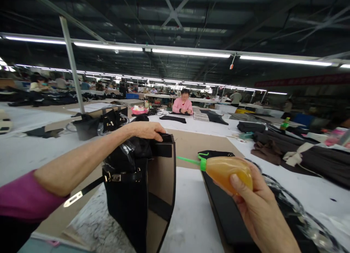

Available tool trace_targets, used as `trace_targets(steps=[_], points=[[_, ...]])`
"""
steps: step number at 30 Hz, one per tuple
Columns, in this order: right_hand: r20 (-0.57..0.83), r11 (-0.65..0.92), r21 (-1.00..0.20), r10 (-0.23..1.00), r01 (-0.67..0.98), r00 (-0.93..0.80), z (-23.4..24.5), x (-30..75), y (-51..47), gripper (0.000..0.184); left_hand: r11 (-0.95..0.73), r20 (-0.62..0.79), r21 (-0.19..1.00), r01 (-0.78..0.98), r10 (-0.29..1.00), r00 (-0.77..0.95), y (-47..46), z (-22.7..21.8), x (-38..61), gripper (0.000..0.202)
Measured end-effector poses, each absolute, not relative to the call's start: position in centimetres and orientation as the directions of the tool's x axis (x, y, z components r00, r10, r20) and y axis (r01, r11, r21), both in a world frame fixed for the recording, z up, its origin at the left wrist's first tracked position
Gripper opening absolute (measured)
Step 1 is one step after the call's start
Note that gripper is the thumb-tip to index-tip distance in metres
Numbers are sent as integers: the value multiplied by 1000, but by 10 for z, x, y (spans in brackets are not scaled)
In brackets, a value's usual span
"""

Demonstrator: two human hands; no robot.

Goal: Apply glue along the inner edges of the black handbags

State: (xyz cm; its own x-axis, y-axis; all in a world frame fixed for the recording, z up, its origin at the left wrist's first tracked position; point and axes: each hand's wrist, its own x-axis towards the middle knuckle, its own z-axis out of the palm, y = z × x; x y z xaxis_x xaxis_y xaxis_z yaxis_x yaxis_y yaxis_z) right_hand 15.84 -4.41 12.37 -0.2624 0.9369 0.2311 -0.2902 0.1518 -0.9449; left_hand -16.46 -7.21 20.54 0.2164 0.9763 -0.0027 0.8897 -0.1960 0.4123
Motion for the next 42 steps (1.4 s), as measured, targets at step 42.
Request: trace_targets(steps=[42], points=[[631,676,-734,713,62,-305,105,153,-26,42,-223,-232,356,907,919,317,-66,151,-144,23]])
